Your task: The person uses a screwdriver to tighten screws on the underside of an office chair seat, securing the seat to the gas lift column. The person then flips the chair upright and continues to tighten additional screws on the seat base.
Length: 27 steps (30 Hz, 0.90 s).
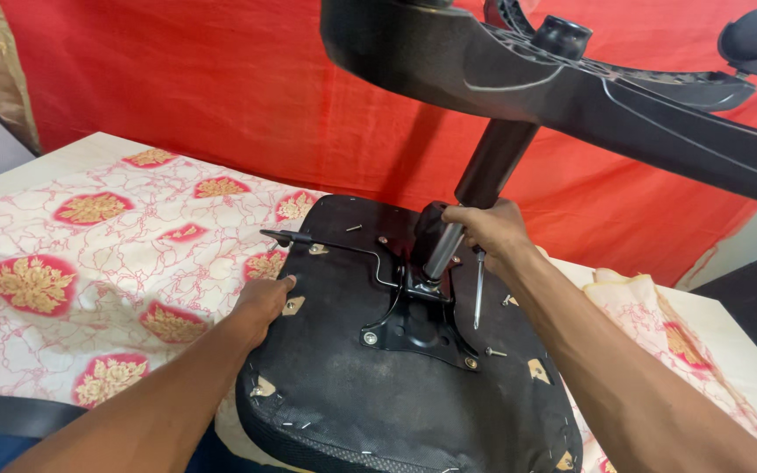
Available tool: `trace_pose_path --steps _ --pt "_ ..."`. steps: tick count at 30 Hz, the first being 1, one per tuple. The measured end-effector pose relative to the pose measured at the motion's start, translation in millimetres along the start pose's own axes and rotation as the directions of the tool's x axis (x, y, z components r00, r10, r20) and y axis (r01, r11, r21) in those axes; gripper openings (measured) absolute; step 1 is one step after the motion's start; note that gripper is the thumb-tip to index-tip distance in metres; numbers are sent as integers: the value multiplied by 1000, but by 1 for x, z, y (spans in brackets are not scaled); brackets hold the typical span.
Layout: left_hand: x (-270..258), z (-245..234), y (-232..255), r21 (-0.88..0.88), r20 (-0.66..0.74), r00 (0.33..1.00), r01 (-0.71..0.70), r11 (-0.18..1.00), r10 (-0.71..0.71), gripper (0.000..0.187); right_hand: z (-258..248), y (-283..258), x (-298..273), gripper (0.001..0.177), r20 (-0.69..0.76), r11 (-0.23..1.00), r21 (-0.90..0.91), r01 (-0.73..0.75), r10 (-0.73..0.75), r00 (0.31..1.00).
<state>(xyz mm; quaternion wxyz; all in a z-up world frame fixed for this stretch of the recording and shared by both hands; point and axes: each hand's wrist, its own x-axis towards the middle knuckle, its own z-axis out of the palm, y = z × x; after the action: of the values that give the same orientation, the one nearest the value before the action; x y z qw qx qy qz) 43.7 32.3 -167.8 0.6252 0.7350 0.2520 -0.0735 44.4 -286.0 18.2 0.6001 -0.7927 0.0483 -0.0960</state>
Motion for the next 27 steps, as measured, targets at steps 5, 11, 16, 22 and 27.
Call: trace_pose_path --steps 5,11,16,22,27 --pt "5 2 3 320 -36 994 -84 944 101 58 10 1 4 15 -7 1000 -12 13 -13 1000" --pt "-29 -18 -12 337 -2 991 -123 934 131 58 16 1 1 21 -17 1000 2 23 -23 1000" --pt "-77 -33 -21 174 172 977 93 980 -123 68 2 -5 3 27 167 998 -43 34 -26 986" --pt "-120 -35 -33 63 127 935 325 944 -331 72 -28 -6 8 30 337 996 5 91 -87 937" --pt "-135 -29 -53 -262 119 949 313 913 -291 74 -43 2 10 32 477 970 234 69 -176 861"
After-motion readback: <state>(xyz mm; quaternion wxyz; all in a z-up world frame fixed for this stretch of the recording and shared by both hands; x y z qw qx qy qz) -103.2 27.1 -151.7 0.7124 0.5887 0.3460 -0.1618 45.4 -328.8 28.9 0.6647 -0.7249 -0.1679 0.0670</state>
